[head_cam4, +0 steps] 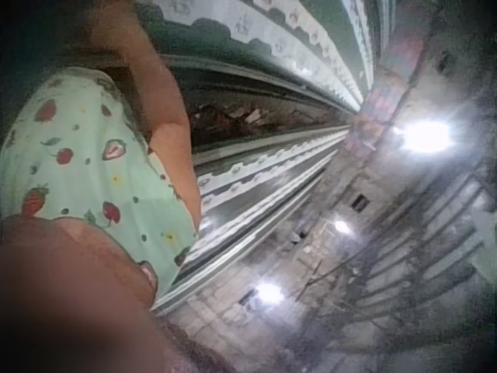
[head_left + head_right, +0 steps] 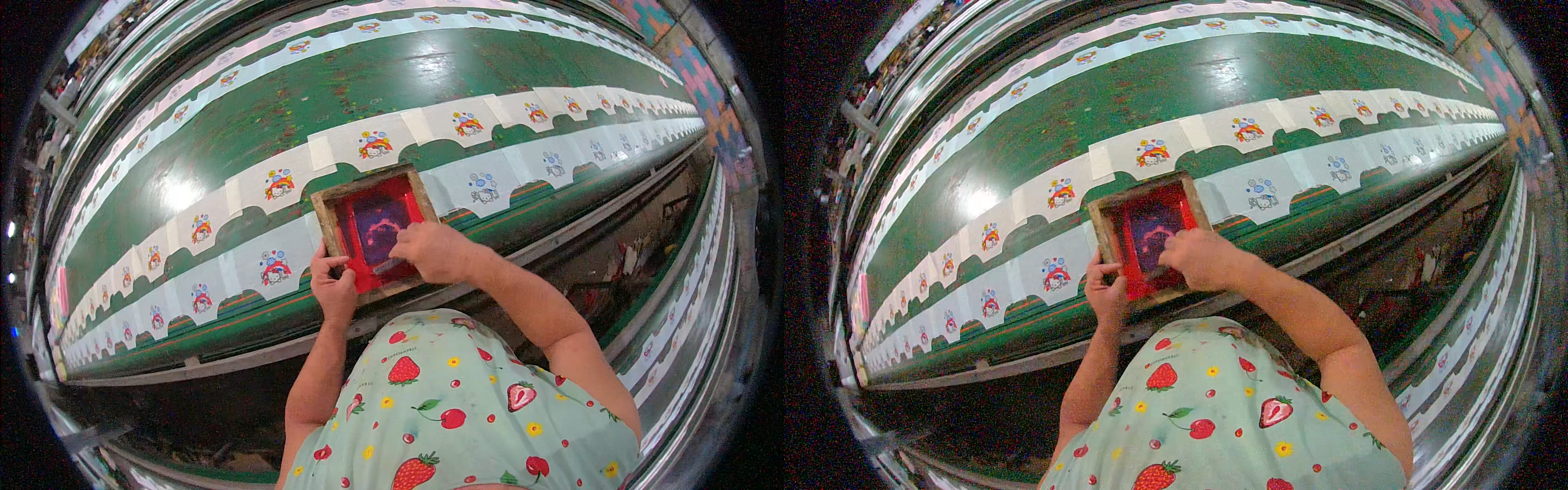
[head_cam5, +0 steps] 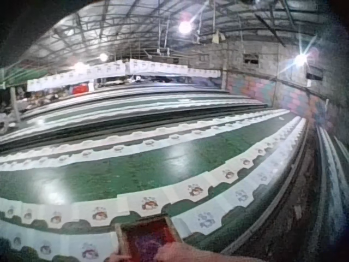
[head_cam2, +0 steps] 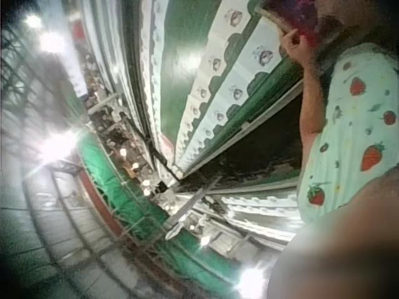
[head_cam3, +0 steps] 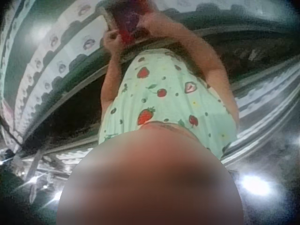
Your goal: The person holds a wooden frame with a mesh screen and repeatedly rubs a small gray block across the screen surface. The person briefly picks up a pink cloth from the table and wipes the screen, then continues rubbing the block across the screen. The task appears to be cleaning or smoothing the screen surface.
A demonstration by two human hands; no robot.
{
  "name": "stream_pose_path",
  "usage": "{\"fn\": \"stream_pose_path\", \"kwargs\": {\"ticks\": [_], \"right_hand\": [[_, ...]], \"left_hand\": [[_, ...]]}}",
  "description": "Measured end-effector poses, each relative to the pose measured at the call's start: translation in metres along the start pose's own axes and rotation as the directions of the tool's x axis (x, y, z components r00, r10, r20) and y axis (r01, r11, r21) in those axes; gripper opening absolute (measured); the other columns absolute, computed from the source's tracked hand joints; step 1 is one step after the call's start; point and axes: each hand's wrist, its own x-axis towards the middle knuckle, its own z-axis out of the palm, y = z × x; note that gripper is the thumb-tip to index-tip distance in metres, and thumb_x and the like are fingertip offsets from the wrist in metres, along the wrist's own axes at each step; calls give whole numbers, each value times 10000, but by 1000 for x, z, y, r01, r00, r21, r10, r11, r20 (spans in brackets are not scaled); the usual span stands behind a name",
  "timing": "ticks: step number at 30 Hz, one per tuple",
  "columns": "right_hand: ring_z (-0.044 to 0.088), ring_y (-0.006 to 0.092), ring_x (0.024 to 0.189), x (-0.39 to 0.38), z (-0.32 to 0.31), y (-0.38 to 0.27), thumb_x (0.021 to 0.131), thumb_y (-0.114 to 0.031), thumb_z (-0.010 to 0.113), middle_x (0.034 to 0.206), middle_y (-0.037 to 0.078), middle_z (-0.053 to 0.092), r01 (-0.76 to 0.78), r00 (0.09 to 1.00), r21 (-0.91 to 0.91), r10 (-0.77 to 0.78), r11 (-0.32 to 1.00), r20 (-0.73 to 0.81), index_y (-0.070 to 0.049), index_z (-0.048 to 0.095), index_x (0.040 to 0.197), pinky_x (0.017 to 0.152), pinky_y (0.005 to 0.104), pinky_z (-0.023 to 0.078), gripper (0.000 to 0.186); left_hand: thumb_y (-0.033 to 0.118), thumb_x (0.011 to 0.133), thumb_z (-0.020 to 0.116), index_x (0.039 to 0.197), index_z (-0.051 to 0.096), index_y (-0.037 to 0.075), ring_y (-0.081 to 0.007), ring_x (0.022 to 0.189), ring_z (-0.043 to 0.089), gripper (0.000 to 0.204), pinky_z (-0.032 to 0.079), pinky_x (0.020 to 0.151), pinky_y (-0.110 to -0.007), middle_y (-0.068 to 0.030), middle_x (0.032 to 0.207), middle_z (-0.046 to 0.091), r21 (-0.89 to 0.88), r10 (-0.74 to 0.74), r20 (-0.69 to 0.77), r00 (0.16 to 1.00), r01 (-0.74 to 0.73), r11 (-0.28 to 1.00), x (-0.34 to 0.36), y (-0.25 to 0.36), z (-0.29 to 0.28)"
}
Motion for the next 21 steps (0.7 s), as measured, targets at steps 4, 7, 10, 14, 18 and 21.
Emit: {"fn": "stream_pose_path", "kwargs": {"ticks": [4,7,10,14,18,21], "right_hand": [[740,387,1122,30,-13,25,871,-50,696,1121,182,758,-49,991,25,52,998,-120,-90,826,1180,1029,499,599,337],[729,396,1151,56,-15,43,880,-35,684,1149,167,764,-98,981,13,98,995,-168,-109,831,1227,1042,503,593,383],[718,405,1183,71,-13,55,893,4,675,1186,161,770,-136,960,39,141,990,-241,-96,825,1227,1052,513,587,380],[711,416,1195,75,-4,58,905,37,657,1208,180,774,-160,950,94,179,983,-254,-60,807,1218,1056,514,576,361],[715,402,1163,65,13,44,848,-7,696,1170,177,763,-123,942,40,130,992,-311,-66,811,1208,1038,515,578,383],[704,394,1156,43,27,24,854,-54,712,1179,160,752,-81,930,-33,63,996,-362,-73,804,1216,1030,512,567,374]], "left_hand": [[-52,804,703,984,781,33,-421,1539,565,214,439,1238,-476,-348,1622,586,-45,13,-34,999,-15,999,-1,3,6],[-52,791,707,961,783,30,-446,1554,544,204,412,1266,-495,-355,1611,588,-60,17,-49,999,-19,998,-2,5,7],[-50,785,710,960,785,31,-449,1556,539,206,400,1277,-505,-360,1618,583,-56,28,-42,999,-30,998,-2,6,7],[-46,776,712,959,787,34,-454,1542,541,213,386,1282,-520,-365,1632,572,-23,37,-28,999,-38,999,-2,8,6],[-39,775,711,963,794,40,-451,1528,545,219,384,1283,-528,-366,1635,569,21,14,-16,1000,-14,1000,-2,11,5],[-36,784,707,970,798,45,-455,1532,542,222,382,1289,-529,-361,1631,575,57,36,-15,999,-35,998,-2,14,4]]}}
